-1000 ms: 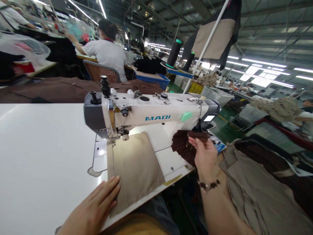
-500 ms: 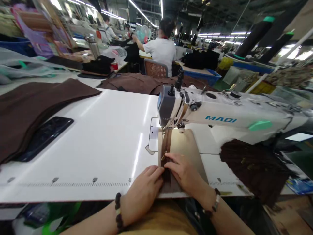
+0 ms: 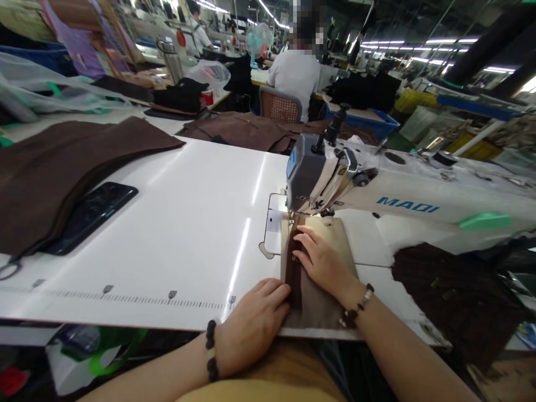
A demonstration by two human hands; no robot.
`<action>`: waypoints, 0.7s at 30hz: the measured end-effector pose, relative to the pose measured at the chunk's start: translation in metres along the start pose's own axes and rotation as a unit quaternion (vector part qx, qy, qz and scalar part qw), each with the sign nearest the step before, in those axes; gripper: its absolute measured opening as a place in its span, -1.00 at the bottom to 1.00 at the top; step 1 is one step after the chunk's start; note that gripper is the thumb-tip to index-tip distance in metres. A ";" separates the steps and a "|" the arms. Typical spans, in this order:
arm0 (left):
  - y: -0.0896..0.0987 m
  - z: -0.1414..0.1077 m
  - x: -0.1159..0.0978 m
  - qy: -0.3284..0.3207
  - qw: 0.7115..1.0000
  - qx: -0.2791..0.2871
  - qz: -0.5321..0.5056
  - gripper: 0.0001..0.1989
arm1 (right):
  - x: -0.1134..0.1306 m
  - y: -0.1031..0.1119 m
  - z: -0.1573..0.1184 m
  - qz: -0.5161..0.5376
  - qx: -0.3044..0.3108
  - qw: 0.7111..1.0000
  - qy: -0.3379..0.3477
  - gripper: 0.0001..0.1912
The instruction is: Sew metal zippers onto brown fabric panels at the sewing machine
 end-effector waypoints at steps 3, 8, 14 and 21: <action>0.003 0.001 -0.002 -0.013 1.000 -0.009 -0.011 -0.87 | -0.005 -0.013 -0.004 -0.015 -0.012 1.000 0.003 -0.66; 0.007 -0.003 -0.018 -0.128 0.989 0.043 -0.056 -0.78 | 0.002 -0.015 -0.028 -0.029 -0.005 0.999 -0.017 -0.53; 0.009 -0.010 -0.026 -0.209 0.974 0.061 -0.062 -0.72 | 0.013 -0.014 -0.043 -0.062 0.025 0.998 0.004 -0.54; 0.005 -0.011 -0.024 -0.201 0.971 0.097 -0.081 -0.75 | 0.016 -0.015 -0.040 -0.091 0.040 0.995 0.009 -0.56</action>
Point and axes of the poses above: each hand's wrist, its own z-axis towards the middle knuckle, its own y-axis out of the back of the hand, x = y × z, the point moved 5 cm from there along z, towards the middle knuckle, and after that the axes turned 9 degrees about -z, right-handed, at the moved point
